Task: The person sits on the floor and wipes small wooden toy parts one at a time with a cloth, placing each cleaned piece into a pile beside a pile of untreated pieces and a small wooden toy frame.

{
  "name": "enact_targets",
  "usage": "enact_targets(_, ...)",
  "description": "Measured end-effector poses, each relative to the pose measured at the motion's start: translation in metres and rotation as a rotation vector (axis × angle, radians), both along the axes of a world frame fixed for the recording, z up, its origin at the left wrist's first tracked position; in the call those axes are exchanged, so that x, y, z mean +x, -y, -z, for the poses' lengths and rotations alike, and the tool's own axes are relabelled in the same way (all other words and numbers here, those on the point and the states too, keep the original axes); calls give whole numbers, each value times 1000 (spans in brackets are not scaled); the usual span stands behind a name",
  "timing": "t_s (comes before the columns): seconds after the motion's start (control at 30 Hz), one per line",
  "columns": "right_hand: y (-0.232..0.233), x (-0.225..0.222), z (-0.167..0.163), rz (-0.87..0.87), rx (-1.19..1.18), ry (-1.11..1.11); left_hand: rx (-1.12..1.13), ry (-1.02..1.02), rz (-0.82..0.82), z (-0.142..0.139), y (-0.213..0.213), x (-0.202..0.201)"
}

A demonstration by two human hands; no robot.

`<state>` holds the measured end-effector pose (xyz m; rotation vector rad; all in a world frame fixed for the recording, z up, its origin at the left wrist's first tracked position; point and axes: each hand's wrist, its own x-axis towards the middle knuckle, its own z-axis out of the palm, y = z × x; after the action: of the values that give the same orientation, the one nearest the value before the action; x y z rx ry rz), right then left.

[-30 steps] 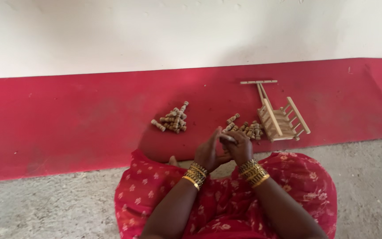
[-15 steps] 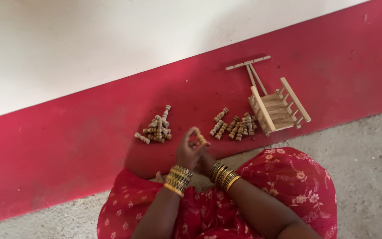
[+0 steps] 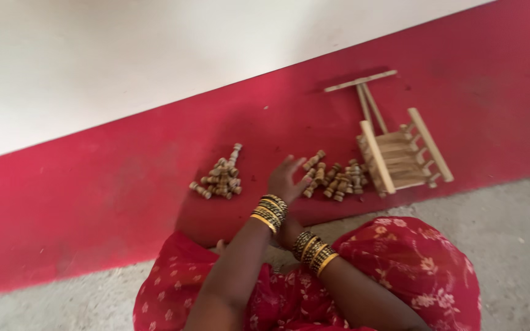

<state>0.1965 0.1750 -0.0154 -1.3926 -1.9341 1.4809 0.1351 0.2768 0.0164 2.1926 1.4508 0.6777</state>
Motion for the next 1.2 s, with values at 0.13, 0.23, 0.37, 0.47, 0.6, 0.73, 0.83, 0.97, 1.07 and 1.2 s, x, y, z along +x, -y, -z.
enact_targets(0.13, 1, -9, 2, 22, -62, -143, -177, -362, -412, -7, -4, -85)
enact_targets(0.23, 4, -16, -5, 64, -293, -92, -209, -391, -589, -16, -7, -130)
enact_targets(0.37, 5, -21, -11, 50, -269, -102, -264, -422, -635, -31, -11, -152)
enact_targets(0.47, 6, -22, -7, 26, -215, -55, -407, -448, -646, -44, -11, -160)
enact_targets(0.6, 7, -25, 3, -9, -137, 11, -547, -488, -463, -58, -2, -167)
enact_targets(0.73, 10, -28, 10, -20, -81, -64, -412, -352, -349, -51, 37, -157)
enact_targets(0.83, 14, -29, 10, 0, -156, -13, -158, -494, -322, -36, 60, -157)
enact_targets(0.97, 21, -31, 5, 22, -240, -22, -57, -405, -556, -22, 68, -195)
enact_targets(1.07, 23, -33, 0, 28, -259, -9, -247, -178, -609, -18, 79, -225)
enact_targets(1.2, 25, -35, -9, 19, -190, 5, -270, -46, -740, -19, 84, -234)
